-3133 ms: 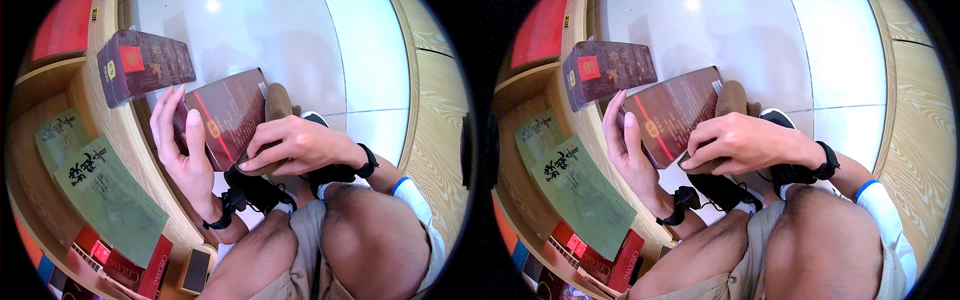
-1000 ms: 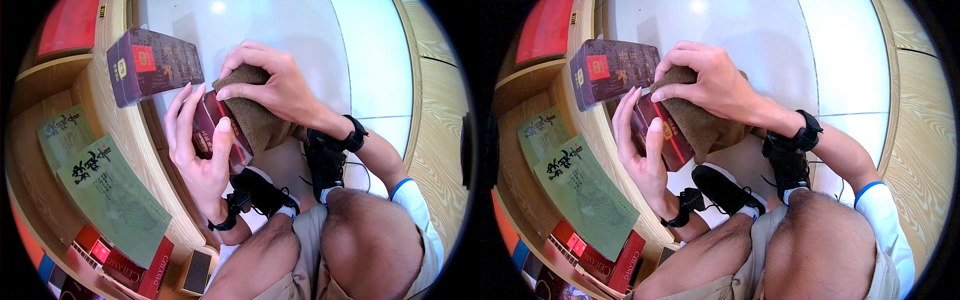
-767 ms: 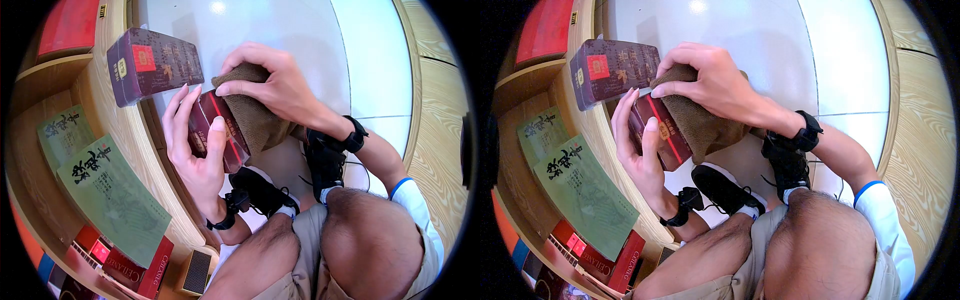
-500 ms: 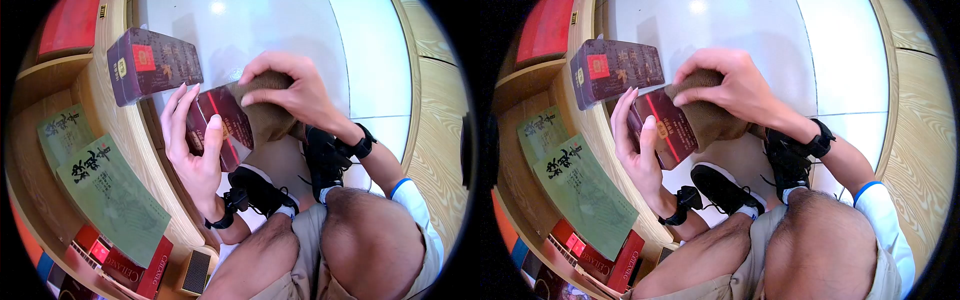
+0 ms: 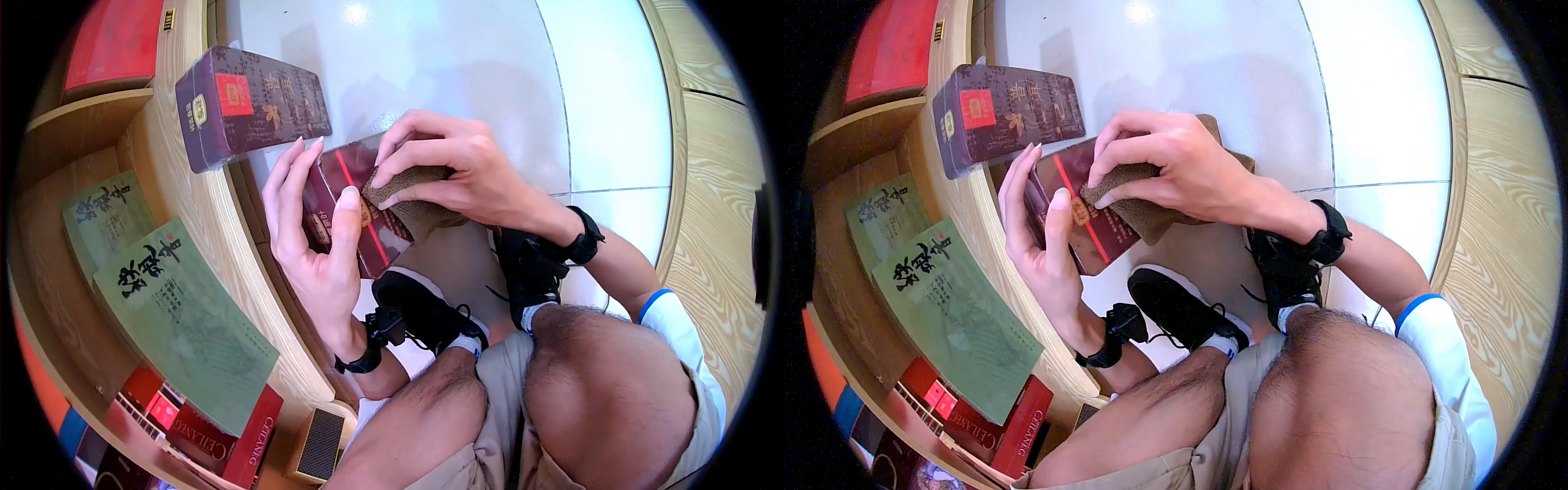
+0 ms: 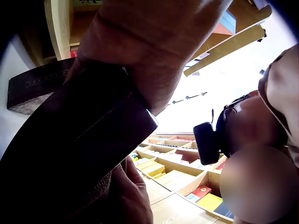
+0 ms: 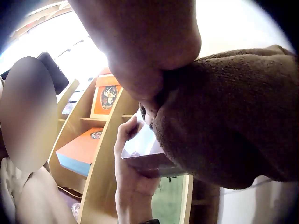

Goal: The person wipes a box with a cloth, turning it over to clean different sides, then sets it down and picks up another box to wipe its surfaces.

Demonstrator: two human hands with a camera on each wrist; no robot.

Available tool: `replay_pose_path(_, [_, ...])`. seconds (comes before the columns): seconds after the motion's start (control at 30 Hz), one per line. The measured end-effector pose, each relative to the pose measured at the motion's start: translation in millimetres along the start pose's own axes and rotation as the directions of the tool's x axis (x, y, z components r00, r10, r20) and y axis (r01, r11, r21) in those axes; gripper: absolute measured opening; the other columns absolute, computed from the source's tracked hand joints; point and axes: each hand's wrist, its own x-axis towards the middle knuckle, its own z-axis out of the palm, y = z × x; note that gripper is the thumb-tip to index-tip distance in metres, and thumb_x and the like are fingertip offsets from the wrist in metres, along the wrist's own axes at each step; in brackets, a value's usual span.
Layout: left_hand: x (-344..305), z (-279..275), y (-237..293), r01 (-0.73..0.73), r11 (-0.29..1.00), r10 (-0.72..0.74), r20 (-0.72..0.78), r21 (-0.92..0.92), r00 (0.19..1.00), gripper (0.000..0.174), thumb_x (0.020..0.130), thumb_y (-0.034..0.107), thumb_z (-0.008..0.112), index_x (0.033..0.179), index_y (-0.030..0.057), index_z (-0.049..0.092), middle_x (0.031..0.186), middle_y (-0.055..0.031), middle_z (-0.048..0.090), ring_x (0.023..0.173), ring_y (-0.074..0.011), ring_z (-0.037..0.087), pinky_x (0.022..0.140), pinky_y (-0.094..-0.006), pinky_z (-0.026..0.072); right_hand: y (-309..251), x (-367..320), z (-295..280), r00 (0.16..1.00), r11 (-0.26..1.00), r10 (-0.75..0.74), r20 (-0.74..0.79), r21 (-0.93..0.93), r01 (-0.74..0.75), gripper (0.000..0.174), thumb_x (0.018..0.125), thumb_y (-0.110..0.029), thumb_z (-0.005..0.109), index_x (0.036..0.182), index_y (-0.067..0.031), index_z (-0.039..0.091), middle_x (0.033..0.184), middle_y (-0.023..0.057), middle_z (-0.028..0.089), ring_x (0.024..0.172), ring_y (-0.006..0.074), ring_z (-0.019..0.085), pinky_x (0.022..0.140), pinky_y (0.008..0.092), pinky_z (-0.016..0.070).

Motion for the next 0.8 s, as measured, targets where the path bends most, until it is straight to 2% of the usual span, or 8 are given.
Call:
replay_pose_path(0.13, [0.1,1.0,0.3,-0.004,1.000,0.004,-0.002,-0.012,1.000,0.046,0.093,0.017,0.074,0.137,0.0043,0.068,0.144,-0.0184,0.059,0.134,-0.0328,0.057,0.115,-0.0459,0.0428,-0.2,-0.4,1.4,1.000,1.000,-0.003,-0.015,-0.005,0.003,0.022,0.081,-0.010,0.085,0.101,-0.0078,0.078,0.103,0.0072,0.068,0.097,0.0264,0.070,0.086,0.0363,0.0572])
replay_pose_path(0.23, [0.4,0.6,1.8,-0.001,1.000,0.001,0.001,-0.018,1.000,0.047,0.092,0.016,0.074,0.137,0.0045,0.068,0.143,-0.0182,0.059,0.133,-0.0326,0.057,0.114,-0.0457,0.0430,-0.2,-0.2,2.0,1.000,1.000,0.014,-0.027,-0.003,-0.014,0.023,0.078,-0.004,0.085,0.100,-0.0060,0.080,0.103,0.0072,0.071,0.097,0.0237,0.071,0.085,0.0340,0.0569])
replay_pose_path(0.3, [0.4,0.1,2.7,0.000,1.000,0.000,0.005,-0.013,1.000,0.047,0.092,0.016,0.074,0.137,0.0045,0.068,0.143,-0.0182,0.059,0.133,-0.0326,0.057,0.114,-0.0455,0.0432,3.1,-0.2,3.1,0.999,1.000,0.011,-0.049,-0.012,-0.012,0.022,0.081,-0.009,0.085,0.101,-0.0075,0.078,0.101,0.0075,0.069,0.094,0.0269,0.070,0.084,0.0355,0.0575])
replay_pose_path(0.5, [0.7,1.0,4.0,-0.011,1.000,0.011,0.012,0.019,1.000,0.047,0.091,0.014,0.075,0.137,0.0045,0.068,0.143,-0.0180,0.059,0.133,-0.0327,0.058,0.114,-0.0454,0.0435,5.8,3.7,4.3,0.991,0.998,0.040,-0.127,-0.038,-0.045,0.021,0.080,-0.011,0.086,0.100,-0.0085,0.079,0.096,0.0067,0.070,0.091,0.0256,0.071,0.081,0.0341,0.0572])
replay_pose_path(0.73, [1.0,0.3,2.8,-0.014,1.000,0.014,0.017,0.012,1.000,0.047,0.091,0.013,0.075,0.137,0.0042,0.068,0.143,-0.0180,0.059,0.133,-0.0326,0.058,0.113,-0.0451,0.0441,9.0,5.5,5.1,0.992,0.999,0.014,-0.122,-0.045,-0.019,0.020,0.081,-0.011,0.086,0.099,-0.0077,0.079,0.096,0.0069,0.070,0.090,0.0257,0.071,0.081,0.0343,0.0574])
replay_pose_path(0.8, [0.9,0.9,4.2,-0.014,1.000,0.014,0.018,0.009,1.000,0.047,0.091,0.013,0.075,0.137,0.0039,0.068,0.143,-0.0182,0.059,0.133,-0.0327,0.058,0.113,-0.0450,0.0443,13.0,5.8,6.9,0.983,0.998,0.061,-0.176,-0.017,-0.065,0.020,0.081,-0.012,0.086,0.099,-0.0074,0.079,0.096,0.0074,0.071,0.090,0.0261,0.071,0.081,0.0343,0.0575])
